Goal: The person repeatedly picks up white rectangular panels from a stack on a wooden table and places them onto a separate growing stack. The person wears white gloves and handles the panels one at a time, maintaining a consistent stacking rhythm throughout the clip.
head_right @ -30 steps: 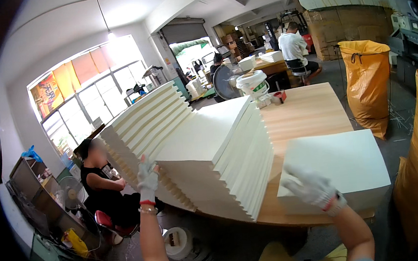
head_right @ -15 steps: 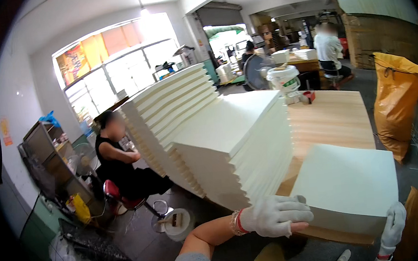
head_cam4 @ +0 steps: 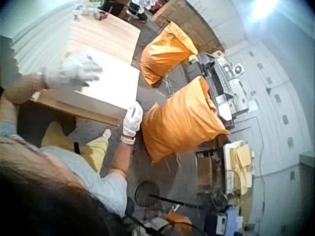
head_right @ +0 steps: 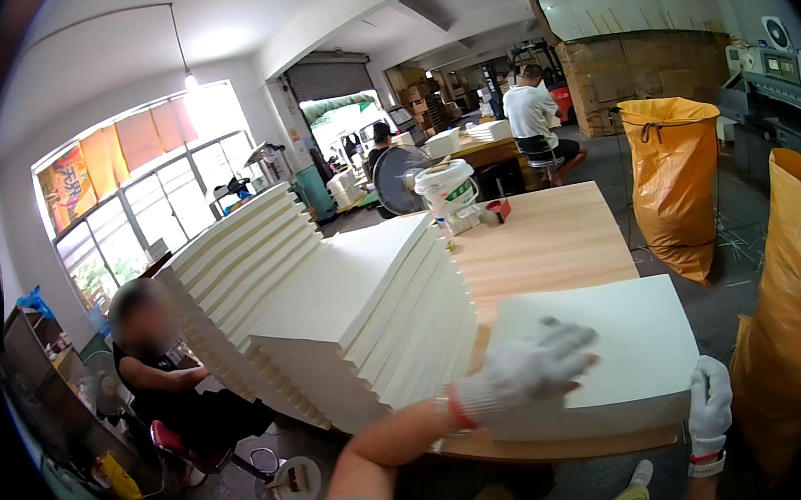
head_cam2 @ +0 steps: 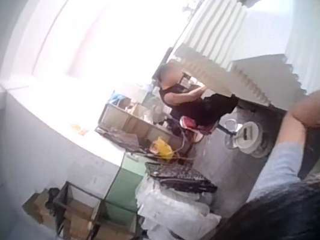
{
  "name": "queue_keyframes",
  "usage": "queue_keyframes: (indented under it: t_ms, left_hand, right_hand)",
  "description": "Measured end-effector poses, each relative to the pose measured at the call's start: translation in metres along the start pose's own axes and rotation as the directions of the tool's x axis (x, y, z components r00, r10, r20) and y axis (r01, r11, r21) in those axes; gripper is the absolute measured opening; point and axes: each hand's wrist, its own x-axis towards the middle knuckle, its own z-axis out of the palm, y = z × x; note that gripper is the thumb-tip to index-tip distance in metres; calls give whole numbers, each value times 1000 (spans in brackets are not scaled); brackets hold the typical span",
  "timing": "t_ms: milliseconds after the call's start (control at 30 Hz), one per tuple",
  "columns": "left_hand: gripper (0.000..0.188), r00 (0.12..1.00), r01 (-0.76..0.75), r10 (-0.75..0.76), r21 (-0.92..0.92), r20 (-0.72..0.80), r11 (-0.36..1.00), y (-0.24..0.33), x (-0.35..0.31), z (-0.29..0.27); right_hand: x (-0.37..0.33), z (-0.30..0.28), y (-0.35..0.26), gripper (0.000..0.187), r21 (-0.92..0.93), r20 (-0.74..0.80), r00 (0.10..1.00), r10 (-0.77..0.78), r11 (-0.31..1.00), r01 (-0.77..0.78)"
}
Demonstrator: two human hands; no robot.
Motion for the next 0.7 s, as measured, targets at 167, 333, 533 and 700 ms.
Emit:
queue_keyframes:
  t_ms: [167, 333, 533, 700]
  left_hand:
    - [57, 858, 504, -414, 336, -305, 796, -38, -76, -142]
    - [52, 620, 651, -784, 586, -42, 483, -45, -143, -145]
    - [37, 687, 651, -723, 500, -68, 572, -41, -147, -137]
    - [34, 725, 624, -684, 492, -76, 607, -44, -148, -136]
  right_hand:
    - [-9, 6, 3, 14, -36, -87, 993, -74, 997, 71]
    - [-12, 2, 5, 15, -47, -103, 991, -83, 996, 79]
    - [-12, 2, 2, 15, -68, -108, 992, -61, 996, 54]
    - [-10, -1, 1, 17, -41, -87, 995, -47, 998, 43]
